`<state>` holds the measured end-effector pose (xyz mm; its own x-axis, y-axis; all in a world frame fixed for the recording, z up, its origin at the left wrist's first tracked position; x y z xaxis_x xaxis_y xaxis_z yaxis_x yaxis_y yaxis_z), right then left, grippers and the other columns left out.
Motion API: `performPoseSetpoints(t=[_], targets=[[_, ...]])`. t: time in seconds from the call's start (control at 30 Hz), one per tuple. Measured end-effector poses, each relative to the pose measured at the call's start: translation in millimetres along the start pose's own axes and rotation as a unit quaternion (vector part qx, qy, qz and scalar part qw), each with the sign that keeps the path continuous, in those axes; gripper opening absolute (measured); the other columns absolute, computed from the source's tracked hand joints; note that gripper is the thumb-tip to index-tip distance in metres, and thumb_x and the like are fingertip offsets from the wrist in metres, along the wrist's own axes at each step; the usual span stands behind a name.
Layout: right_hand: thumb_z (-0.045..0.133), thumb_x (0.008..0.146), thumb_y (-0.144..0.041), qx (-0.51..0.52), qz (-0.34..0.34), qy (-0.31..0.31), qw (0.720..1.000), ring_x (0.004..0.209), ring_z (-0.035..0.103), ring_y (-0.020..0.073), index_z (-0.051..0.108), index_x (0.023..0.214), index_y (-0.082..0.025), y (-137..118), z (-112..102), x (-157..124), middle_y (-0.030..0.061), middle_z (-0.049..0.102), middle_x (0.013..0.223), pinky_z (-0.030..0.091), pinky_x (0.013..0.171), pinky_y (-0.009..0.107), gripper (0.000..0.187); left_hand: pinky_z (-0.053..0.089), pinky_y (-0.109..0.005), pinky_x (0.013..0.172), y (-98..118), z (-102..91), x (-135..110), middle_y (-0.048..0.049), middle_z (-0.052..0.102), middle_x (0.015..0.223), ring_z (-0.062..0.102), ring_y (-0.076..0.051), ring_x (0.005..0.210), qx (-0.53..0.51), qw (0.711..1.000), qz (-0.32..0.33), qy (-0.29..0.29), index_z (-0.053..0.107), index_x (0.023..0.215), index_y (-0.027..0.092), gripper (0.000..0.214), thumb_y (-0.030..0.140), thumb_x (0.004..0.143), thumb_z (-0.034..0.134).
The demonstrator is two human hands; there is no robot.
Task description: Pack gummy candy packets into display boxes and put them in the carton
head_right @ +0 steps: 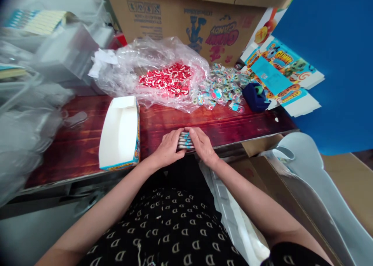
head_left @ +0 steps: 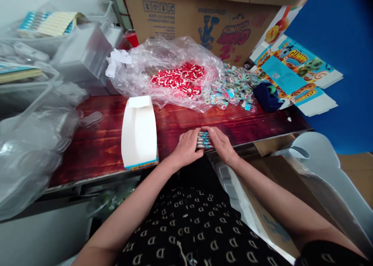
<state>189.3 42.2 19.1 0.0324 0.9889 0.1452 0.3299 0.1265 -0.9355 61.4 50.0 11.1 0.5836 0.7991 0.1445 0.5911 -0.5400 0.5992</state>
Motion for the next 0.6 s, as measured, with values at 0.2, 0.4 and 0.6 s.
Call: performPoseSetpoints(t=[0.2, 0.4, 0.6], targets=[[0.072, 0.079, -0.042, -0.260, -0.162, -0.238, 0.922, 0.124, 0.058, 0.0315, 0.059, 0.133, -0.018, -28, 0, 6, 0.0149, 0.062, 0.134, 0.046, 0.106, 0.049, 0.060, 0.039, -0.049, 0.105, 2, -2.1, -1, -0.0178, 0.054, 0.130, 0.052, -0.031, 0.123, 0.006, 1.000, 0.005, -0.008, 0.036, 0.138, 0.012, 0.063, 0.030, 0.083, 0.060], [0.065, 0.078, -0.023, -0.376, -0.209, -0.243, 0.869, 0.106, 0.065, 0.0325, 0.060, 0.125, -0.015, -39, 14, 4, 0.0160, 0.069, 0.114, 0.053, 0.092, 0.049, 0.048, 0.035, -0.053, 0.113, 2, 4.3, -6, -0.0240, 0.045, 0.144, 0.043, -0.033, 0.136, -0.015, 1.000, -0.010, 0.012, 0.020, 0.149, 0.006, 0.080, 0.020, 0.081, 0.059], [0.070, 0.070, -0.029, -0.298, -0.163, -0.208, 0.917, 0.112, 0.063, 0.0359, 0.061, 0.122, -0.019, -21, 9, 8, 0.0156, 0.066, 0.121, 0.049, 0.099, 0.054, 0.053, 0.035, -0.046, 0.119, 57, -51.9, -61, -0.0172, 0.039, 0.155, 0.035, -0.027, 0.145, -0.093, 0.992, 0.080, 0.028, 0.037, 0.147, 0.013, 0.059, 0.015, 0.089, 0.049]])
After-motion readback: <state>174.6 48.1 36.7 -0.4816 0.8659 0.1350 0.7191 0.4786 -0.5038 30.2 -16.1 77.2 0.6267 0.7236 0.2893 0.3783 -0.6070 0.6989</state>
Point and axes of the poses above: each hand's wrist, its own x-axis towards the middle knuckle, its own z-axis out of the palm, y = z × x, the point moved 8 cm from there along x, towards the middle knuckle
